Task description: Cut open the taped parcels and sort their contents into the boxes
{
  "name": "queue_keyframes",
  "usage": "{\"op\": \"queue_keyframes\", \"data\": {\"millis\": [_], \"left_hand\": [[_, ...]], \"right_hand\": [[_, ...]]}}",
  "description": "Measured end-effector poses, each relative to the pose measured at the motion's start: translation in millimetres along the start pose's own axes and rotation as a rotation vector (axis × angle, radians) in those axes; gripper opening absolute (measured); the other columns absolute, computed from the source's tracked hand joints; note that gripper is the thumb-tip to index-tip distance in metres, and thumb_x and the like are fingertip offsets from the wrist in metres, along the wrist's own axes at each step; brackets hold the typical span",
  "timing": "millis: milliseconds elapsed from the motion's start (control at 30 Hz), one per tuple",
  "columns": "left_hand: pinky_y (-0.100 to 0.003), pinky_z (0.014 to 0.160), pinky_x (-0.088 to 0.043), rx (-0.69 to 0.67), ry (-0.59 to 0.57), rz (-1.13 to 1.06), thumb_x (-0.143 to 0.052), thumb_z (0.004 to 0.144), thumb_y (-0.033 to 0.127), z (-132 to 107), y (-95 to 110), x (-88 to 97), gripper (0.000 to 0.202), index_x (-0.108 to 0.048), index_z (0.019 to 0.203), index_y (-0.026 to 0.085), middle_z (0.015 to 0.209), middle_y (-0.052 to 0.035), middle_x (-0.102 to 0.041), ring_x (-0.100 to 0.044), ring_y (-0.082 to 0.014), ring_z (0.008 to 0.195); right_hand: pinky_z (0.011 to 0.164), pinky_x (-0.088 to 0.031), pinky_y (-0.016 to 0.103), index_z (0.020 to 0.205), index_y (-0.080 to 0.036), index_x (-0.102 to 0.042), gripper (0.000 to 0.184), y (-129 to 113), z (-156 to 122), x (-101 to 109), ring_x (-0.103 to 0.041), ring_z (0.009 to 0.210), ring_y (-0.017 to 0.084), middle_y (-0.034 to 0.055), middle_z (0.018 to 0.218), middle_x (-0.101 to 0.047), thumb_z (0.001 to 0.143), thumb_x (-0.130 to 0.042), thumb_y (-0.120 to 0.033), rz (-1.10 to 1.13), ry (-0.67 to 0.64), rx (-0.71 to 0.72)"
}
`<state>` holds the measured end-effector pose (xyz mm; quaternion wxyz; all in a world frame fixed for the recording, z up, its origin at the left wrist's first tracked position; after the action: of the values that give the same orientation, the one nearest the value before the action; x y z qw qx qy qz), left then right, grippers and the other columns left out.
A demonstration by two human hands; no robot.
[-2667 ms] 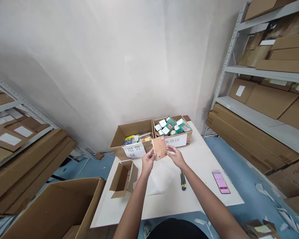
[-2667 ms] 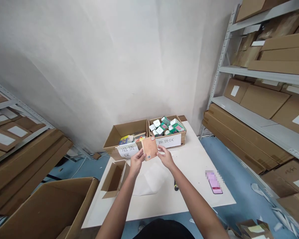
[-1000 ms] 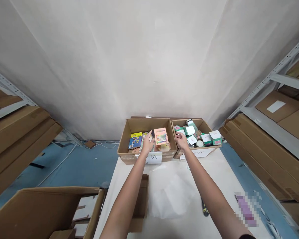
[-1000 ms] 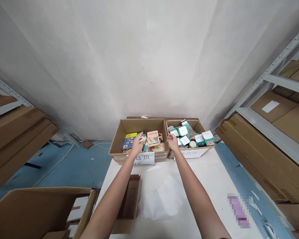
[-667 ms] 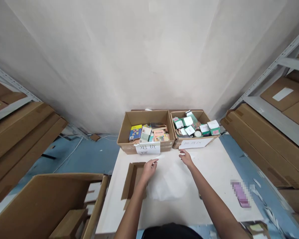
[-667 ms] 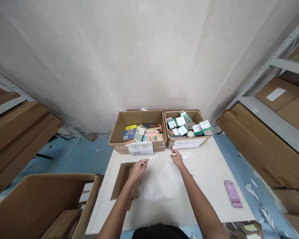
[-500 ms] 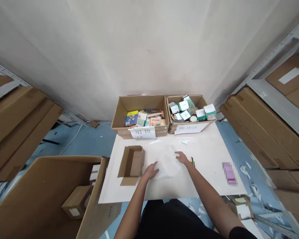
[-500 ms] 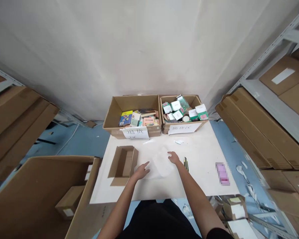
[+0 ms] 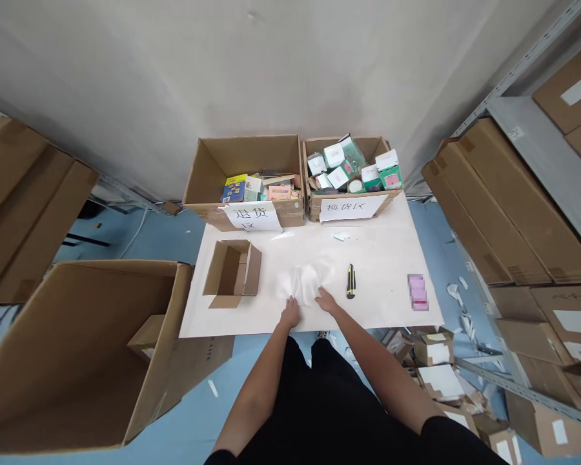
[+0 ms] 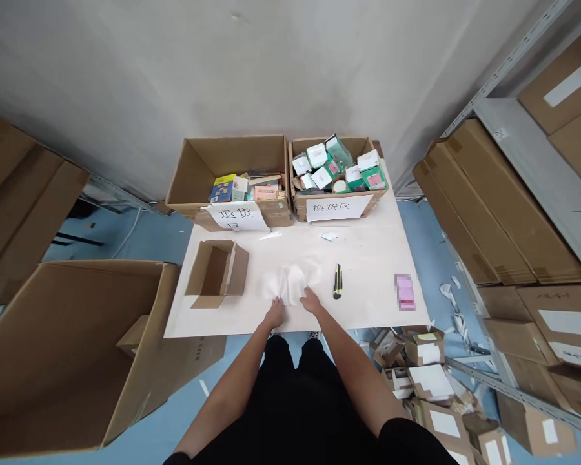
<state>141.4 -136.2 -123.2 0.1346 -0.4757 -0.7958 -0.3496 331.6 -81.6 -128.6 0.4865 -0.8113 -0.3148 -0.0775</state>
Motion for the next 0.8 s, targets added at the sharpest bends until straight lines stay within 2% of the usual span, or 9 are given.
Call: {"op": "queue_keyframes", "data": {"millis": [67, 167, 233, 333, 467, 567, 633, 700, 800], "left_hand": [[-0.054, 0.128, -0.027, -0.093, 0.068, -0.032, -0.049, 0.081, 0.012, -4, 14, -0.9, 0.089, -0.022, 0.166, 0.008, 0.173, -0.0203, -0.018, -0.011, -0.0310, 0.162], [-0.049, 0.131, -0.025, -0.383, 0.195, -0.169, -0.042, 0.083, 0.007, -19, 35, 0.0, 0.084, -0.032, 0.165, 0.021, 0.170, -0.0063, -0.036, -0.018, -0.0202, 0.162], [-0.050, 0.130, -0.029, -0.557, 0.227, -0.272, -0.042, 0.084, 0.008, -36, 43, 4.8, 0.077, -0.045, 0.159, 0.024, 0.164, -0.0035, -0.047, -0.024, -0.0198, 0.160], [-0.048, 0.125, -0.039, -0.669, 0.265, -0.349, -0.044, 0.091, 0.016, -66, 38, 29.2, 0.056, -0.066, 0.142, 0.025, 0.154, -0.0041, -0.059, -0.041, -0.0217, 0.153], [-0.045, 0.115, -0.050, -0.626, 0.581, -0.378, -0.047, 0.098, 0.027, -100, -14, 105.8, 0.040, -0.076, 0.125, 0.026, 0.129, -0.0068, -0.075, -0.066, -0.0225, 0.125], [-0.046, 0.116, -0.048, -0.486, 0.798, -0.261, -0.050, 0.095, 0.025, -111, -78, 174.4, 0.040, -0.076, 0.126, 0.026, 0.126, -0.0085, -0.076, -0.065, -0.0263, 0.127], [-0.048, 0.120, -0.043, -0.381, 0.800, -0.141, -0.058, 0.090, 0.026, -109, -119, 206.8, 0.042, -0.074, 0.129, 0.025, 0.137, -0.0106, -0.070, -0.053, -0.0312, 0.142], [-0.053, 0.124, -0.035, -0.273, 0.731, -0.021, -0.068, 0.085, 0.033, -102, -152, 221.1, 0.052, -0.070, 0.135, 0.022, 0.154, -0.0134, -0.057, -0.032, -0.0378, 0.156], [-0.061, 0.127, -0.019, -0.172, 0.590, 0.093, -0.075, 0.080, 0.047, -92, -182, 212.8, 0.074, -0.060, 0.147, 0.019, 0.171, -0.0171, -0.032, -0.013, -0.0425, 0.161]], "right_hand": [[0.107, -0.050, 0.044, 0.136, -0.019, -0.069, 0.052, -10, -8, -2, -0.061, 0.133, 0.027, 0.0155, 0.138, -0.069, 0.093, -0.054, -0.045, 0.072, 0.018, -0.006], [0.093, -0.056, 0.039, 0.117, -0.018, -0.077, 0.049, -29, -22, 2, -0.070, 0.113, 0.026, 0.0135, 0.118, -0.077, 0.092, -0.054, -0.054, 0.361, 0.075, -0.028], [0.086, -0.057, 0.038, 0.099, -0.017, -0.078, 0.046, -44, -30, 9, -0.073, 0.098, 0.026, 0.0106, 0.099, -0.079, 0.086, -0.061, -0.057, 0.506, 0.104, -0.025], [0.083, -0.057, 0.038, 0.084, -0.018, -0.076, 0.037, -77, -39, 17, -0.072, 0.087, 0.026, 0.0057, 0.082, -0.077, 0.081, -0.065, -0.053, 0.455, 0.135, 0.083], [0.095, -0.055, 0.039, 0.115, -0.020, -0.074, 0.039, -145, -45, 9, -0.072, 0.099, 0.026, 0.0065, 0.100, -0.078, 0.085, -0.060, -0.040, 0.297, 0.346, 0.296], [0.099, -0.053, 0.040, 0.139, -0.022, -0.063, 0.051, -207, -47, -15, -0.070, 0.104, 0.026, 0.0076, 0.107, -0.076, 0.090, -0.058, -0.035, 0.164, 0.501, 0.350], [0.102, -0.052, 0.042, 0.133, -0.024, -0.067, 0.042, -247, -45, -39, -0.067, 0.110, 0.027, 0.0089, 0.112, -0.074, 0.093, -0.056, -0.030, 0.073, 0.555, 0.439], [0.104, -0.050, 0.043, 0.120, -0.024, -0.074, 0.034, -281, -39, -69, -0.062, 0.115, 0.029, 0.0106, 0.115, -0.071, 0.094, -0.052, -0.022, -0.018, 0.599, 0.560], [0.103, -0.049, 0.044, 0.110, -0.023, -0.077, 0.034, -312, -19, -119, -0.058, 0.116, 0.029, 0.0127, 0.114, -0.067, 0.092, -0.050, -0.012, -0.196, 0.606, 0.629]]}}
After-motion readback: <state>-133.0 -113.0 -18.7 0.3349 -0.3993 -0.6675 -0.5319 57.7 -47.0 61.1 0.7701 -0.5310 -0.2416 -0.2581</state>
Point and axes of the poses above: each hand's wrist, its own z-axis towards the middle knuckle, its own x-axis out of the back of the hand, y = z × x, the point moved 1 cm from there along z, towards the middle knuckle
